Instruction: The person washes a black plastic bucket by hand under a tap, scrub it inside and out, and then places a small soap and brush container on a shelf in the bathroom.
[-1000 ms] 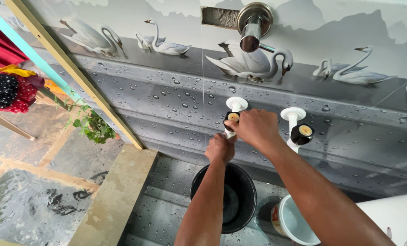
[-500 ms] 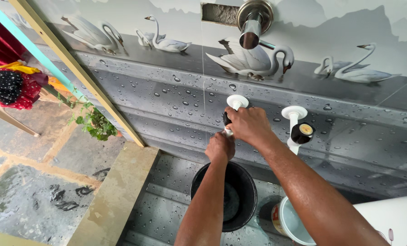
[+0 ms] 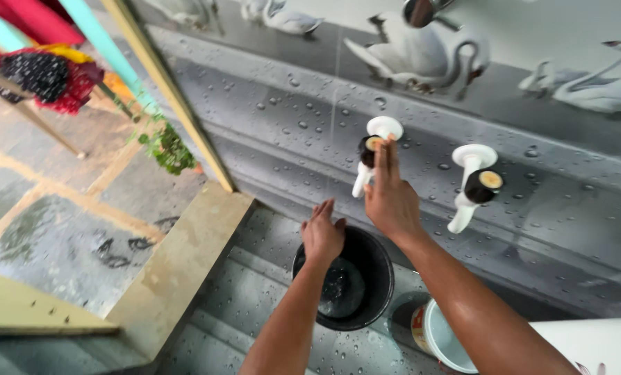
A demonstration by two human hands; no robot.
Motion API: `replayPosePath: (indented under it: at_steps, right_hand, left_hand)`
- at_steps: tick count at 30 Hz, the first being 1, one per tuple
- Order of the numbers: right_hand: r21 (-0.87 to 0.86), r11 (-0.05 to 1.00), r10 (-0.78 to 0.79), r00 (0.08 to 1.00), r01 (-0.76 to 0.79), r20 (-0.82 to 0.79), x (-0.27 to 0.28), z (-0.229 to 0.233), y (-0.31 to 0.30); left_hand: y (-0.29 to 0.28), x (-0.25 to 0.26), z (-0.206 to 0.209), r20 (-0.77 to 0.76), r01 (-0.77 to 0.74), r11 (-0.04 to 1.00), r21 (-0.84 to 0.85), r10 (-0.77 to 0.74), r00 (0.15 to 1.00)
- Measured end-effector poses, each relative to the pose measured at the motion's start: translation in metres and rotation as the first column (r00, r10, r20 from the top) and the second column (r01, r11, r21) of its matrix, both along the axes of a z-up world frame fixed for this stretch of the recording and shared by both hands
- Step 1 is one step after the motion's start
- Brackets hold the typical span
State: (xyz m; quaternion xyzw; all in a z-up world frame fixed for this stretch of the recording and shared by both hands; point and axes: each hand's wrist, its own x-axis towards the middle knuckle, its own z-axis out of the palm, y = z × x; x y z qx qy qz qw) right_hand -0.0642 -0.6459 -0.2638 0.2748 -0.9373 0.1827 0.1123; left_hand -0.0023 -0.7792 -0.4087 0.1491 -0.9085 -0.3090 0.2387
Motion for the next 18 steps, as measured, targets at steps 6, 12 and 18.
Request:
replayPosePath:
  at_steps: [6,12,18]
  right_hand:
    - [-0.194,0.975,0.107,0.994,-0.11,-0.027,0.048,-0.143,0.029]
    - [0.056,0.998,-0.017,0.848,-0.015,0.529,0.113,-0.311,0.02]
    - [0.345,0.917,-0.123,0.683,-0.199,0.72,0.17,-0.448,-0.015]
  left_hand:
    - [-0.049,0.079,-0.077,0.494,-0.385,0.878,0.284,0.21,0.844]
    - [-0.079,0.131,-0.173,0.527,-0.386,0.885,0.261,0.204,0.825]
    - [-0.119,0.193,-0.268,0.615,-0.402,0.861,0.312,0.14,0.776]
